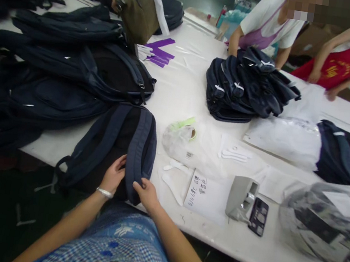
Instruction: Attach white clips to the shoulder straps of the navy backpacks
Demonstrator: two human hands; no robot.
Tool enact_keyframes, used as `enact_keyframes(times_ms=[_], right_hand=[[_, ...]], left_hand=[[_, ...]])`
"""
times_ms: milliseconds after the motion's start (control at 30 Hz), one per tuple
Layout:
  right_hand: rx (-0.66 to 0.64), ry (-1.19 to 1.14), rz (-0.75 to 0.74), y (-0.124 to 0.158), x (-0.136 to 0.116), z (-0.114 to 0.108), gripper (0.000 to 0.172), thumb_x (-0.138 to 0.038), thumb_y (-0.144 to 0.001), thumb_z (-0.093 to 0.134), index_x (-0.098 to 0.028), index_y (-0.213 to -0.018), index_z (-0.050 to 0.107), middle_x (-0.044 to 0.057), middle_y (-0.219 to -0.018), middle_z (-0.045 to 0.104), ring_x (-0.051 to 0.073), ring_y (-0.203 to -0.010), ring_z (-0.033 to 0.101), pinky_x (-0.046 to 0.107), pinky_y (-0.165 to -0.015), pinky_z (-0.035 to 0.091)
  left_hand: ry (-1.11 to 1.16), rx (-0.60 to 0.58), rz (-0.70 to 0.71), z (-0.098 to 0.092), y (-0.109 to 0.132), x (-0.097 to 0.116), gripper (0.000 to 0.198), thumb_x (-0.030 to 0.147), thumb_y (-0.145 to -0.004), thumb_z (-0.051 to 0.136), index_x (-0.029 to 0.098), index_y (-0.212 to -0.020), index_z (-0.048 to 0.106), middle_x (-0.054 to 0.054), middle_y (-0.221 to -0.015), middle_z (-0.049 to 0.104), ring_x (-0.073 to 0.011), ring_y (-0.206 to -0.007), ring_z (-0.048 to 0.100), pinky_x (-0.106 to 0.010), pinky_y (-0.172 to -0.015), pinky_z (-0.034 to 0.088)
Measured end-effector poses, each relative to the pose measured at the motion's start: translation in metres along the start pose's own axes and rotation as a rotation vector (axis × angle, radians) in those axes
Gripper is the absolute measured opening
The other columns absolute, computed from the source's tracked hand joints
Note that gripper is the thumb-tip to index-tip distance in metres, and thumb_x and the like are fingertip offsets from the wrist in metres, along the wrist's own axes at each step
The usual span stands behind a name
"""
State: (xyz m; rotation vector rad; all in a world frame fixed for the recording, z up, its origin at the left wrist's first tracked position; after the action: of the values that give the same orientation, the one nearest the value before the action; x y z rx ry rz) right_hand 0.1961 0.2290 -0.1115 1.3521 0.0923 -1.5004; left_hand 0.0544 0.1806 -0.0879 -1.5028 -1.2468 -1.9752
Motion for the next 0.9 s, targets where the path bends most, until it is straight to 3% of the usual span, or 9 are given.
enact_keyframes(times_ms=[133,233,300,400,500,600,767,900], right_hand=[[-0.05,-0.101,0.053,0.004,-0.006,0.01,0.042,-0.051,-0.072,0.071,-0.019,-0.099,0.065,0.004,-0.09,0.071,0.021,-0.087,0.065,0.037,-0.086,0.049],[-0.071,-0.148,0.066,0.008,-0.013,0.018,0.04,-0.049,-0.074,0.07,-0.021,-0.101,0.065,0.005,-0.091,0.071,0.022,-0.088,0.065,0.036,-0.084,0.049],[-0.075,-0.157,0.093,0.01,-0.014,0.022,0.039,-0.048,-0.076,0.068,-0.021,-0.103,0.064,0.005,-0.091,0.07,0.022,-0.088,0.065,0.036,-0.08,0.05],[-0.05,-0.148,0.138,0.011,-0.011,0.022,0.038,-0.047,-0.076,0.068,-0.022,-0.104,0.062,0.005,-0.089,0.069,0.021,-0.082,0.064,0.033,-0.074,0.051],[0.02,-0.156,0.176,0.009,-0.005,0.013,0.032,-0.046,-0.075,0.07,-0.022,-0.094,0.063,0.002,-0.081,0.066,0.017,-0.07,0.061,0.029,-0.069,0.05],[0.072,-0.155,0.177,0.006,-0.003,0.006,0.027,-0.045,-0.075,0.07,-0.023,-0.088,0.062,0.0,-0.075,0.062,0.014,-0.066,0.058,0.026,-0.066,0.049],[0.142,0.016,0.147,0.006,-0.013,0.002,0.029,-0.048,-0.076,0.067,-0.024,-0.09,0.064,0.001,-0.079,0.064,0.016,-0.068,0.058,0.028,-0.064,0.049],[0.149,0.104,0.071,0.005,-0.022,0.007,0.033,-0.045,-0.076,0.067,-0.021,-0.1,0.066,0.003,-0.093,0.068,0.018,-0.078,0.061,0.03,-0.072,0.049]], left_hand=[[-0.149,-0.035,0.088,-0.012,0.0,0.014,0.048,0.025,-0.078,0.061,0.021,-0.125,0.055,-0.012,-0.13,0.056,-0.0222,-0.1,0.065,-0.033,-0.081,0.057],[-0.267,-0.021,0.124,-0.029,-0.002,0.014,0.037,0.027,-0.082,0.054,0.021,-0.118,0.061,-0.012,-0.126,0.059,-0.0207,-0.085,0.069,-0.034,-0.072,0.059],[-0.32,-0.068,0.126,-0.033,-0.005,0.01,0.034,0.027,-0.08,0.056,0.021,-0.113,0.065,-0.011,-0.118,0.065,-0.0212,-0.087,0.068,-0.033,-0.073,0.058],[-0.283,-0.252,0.032,-0.02,-0.01,-0.006,0.043,0.026,-0.075,0.063,0.02,-0.118,0.063,-0.012,-0.115,0.067,-0.0217,-0.086,0.067,-0.03,-0.064,0.056],[-0.245,-0.368,-0.057,-0.005,-0.016,-0.019,0.054,0.024,-0.07,0.067,0.016,-0.123,0.058,-0.017,-0.119,0.065,-0.0176,-0.068,0.067,-0.028,-0.054,0.053],[-0.266,-0.345,-0.051,0.001,-0.025,-0.023,0.049,0.023,-0.067,0.07,0.015,-0.115,0.064,-0.016,-0.107,0.07,-0.0172,-0.062,0.066,-0.03,-0.059,0.052],[-0.214,-0.273,-0.029,0.002,-0.032,-0.023,0.02,0.028,-0.068,0.07,0.018,-0.086,0.074,-0.011,-0.087,0.074,-0.0253,-0.084,0.066,-0.033,-0.076,0.048],[-0.097,-0.292,-0.097,0.008,-0.029,-0.029,0.014,0.028,-0.069,0.07,0.017,-0.075,0.073,-0.008,-0.07,0.073,-0.0242,-0.074,0.067,-0.031,-0.069,0.049]])
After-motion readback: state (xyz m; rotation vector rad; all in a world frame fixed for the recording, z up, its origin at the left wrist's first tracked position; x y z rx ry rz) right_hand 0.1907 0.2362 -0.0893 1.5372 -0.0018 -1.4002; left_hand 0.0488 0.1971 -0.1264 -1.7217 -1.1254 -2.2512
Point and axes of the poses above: each hand's wrist, its own y-axis away from the middle knuckle, its own z-axis out of the palm, x = y × z, the point moved 10 cm from there along -y, towards the middle knuckle
